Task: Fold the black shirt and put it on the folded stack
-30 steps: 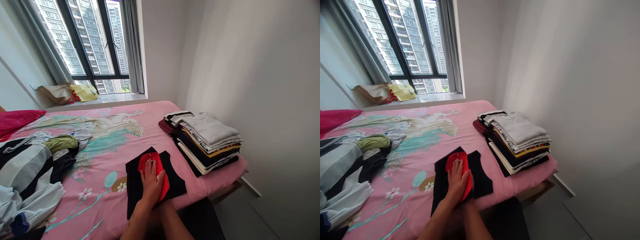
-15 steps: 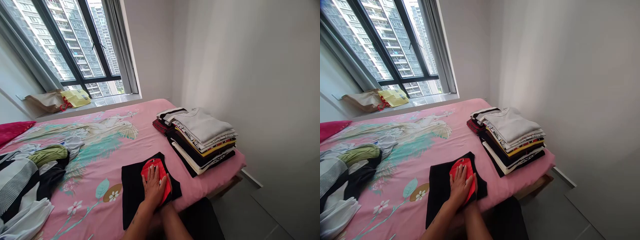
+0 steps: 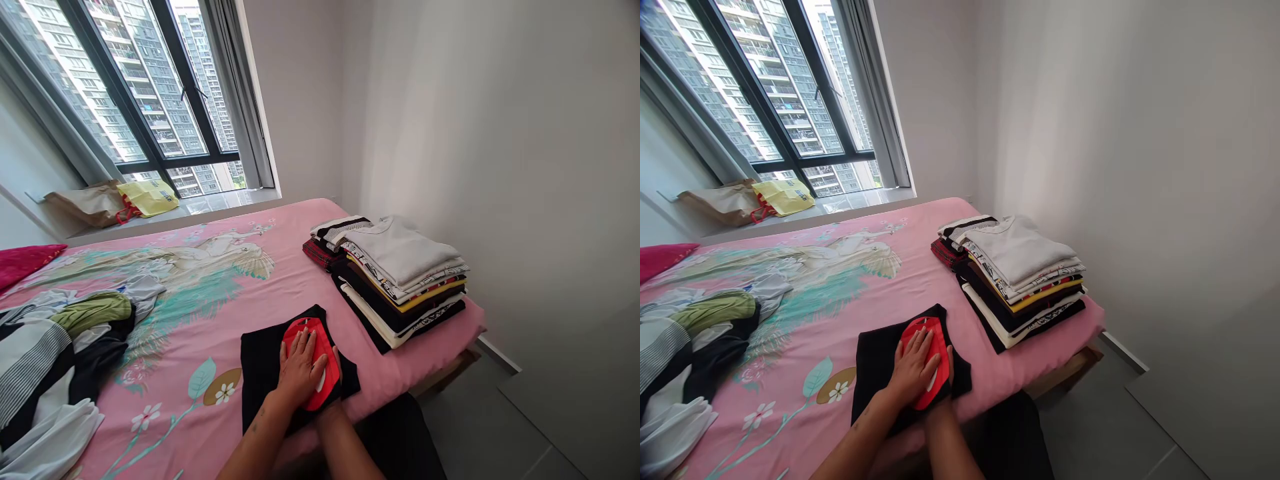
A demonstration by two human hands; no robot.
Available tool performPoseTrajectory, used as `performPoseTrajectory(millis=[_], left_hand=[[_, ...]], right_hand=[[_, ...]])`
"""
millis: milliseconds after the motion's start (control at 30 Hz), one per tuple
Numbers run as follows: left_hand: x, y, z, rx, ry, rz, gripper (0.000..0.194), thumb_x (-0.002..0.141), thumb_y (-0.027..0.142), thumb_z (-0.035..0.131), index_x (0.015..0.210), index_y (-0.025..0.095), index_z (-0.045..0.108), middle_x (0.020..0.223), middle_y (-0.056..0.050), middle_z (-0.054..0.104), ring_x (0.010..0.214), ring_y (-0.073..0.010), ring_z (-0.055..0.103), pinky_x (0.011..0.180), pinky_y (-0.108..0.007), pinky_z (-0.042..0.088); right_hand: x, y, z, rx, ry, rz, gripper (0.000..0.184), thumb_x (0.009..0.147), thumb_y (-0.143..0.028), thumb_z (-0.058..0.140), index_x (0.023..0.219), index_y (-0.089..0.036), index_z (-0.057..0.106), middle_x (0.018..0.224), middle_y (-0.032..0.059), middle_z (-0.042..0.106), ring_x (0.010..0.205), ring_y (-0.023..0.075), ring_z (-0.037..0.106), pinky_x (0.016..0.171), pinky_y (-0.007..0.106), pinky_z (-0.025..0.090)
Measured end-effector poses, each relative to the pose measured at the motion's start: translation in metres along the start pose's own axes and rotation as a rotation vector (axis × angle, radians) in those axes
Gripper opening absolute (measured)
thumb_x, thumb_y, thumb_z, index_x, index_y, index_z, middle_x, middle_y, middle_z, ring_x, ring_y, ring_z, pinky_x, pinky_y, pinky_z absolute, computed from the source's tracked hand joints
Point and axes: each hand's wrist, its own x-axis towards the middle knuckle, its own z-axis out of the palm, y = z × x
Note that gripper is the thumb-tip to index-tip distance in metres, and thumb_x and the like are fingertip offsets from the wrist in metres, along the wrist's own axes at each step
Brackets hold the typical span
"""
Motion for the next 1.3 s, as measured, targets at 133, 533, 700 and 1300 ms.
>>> performPoseTrajectory(millis=[133, 533, 700, 1300], left_hand=[[-0.002, -0.007, 0.016, -0.013, 0.083, 0.031, 0.058, 0.091, 0.048, 0.028, 0.146, 0.027, 0.027, 0.155, -0.002, 0.02, 0.143, -0.0212, 0.017, 0.116, -0.05, 0.003], [0.003, -0.007, 0.022, -0.045, 0.065, -0.019, 0.058, 0.093, 0.048, 0.025, 0.146, 0.025, 0.027, 0.155, -0.004, 0.019, 0.144, -0.0204, 0.014, 0.115, -0.054, 0.003], [0.002, -0.002, 0.026, 0.027, 0.084, -0.011, 0.067, 0.088, 0.056, 0.034, 0.145, 0.022, 0.029, 0.155, -0.008, 0.019, 0.144, -0.0234, 0.014, 0.115, -0.054, 0.0], [-0.07, -0.05, -0.007, 0.015, 0.344, -0.053, 0.044, 0.09, 0.043, 0.041, 0.129, 0.025, 0.052, 0.147, -0.01, 0.04, 0.14, -0.0285, 0.026, 0.11, -0.062, 0.015]], right_hand=[[-0.001, 0.003, 0.005, 0.332, 0.016, 0.131, 0.041, 0.089, -0.04, 0.054, 0.124, -0.019, 0.051, 0.13, 0.0099, 0.05, 0.114, 0.0243, 0.051, 0.097, 0.05, 0.042], [-0.02, 0.009, -0.035, 1.435, -0.101, 0.607, 0.062, 0.086, -0.065, 0.031, 0.125, -0.022, 0.054, 0.127, 0.0077, 0.058, 0.124, 0.0233, 0.048, 0.103, 0.044, 0.038], [-0.054, 0.024, -0.082, 1.183, -0.031, 0.801, 0.047, 0.085, -0.047, 0.05, 0.123, -0.018, 0.05, 0.129, 0.0103, 0.056, 0.112, 0.0183, 0.057, 0.095, 0.033, 0.044], [-0.032, -0.005, -0.105, -0.464, -0.338, 0.461, 0.037, 0.083, -0.055, 0.045, 0.092, -0.02, 0.054, 0.086, 0.009, 0.067, 0.088, 0.0255, 0.063, 0.073, 0.035, 0.043]])
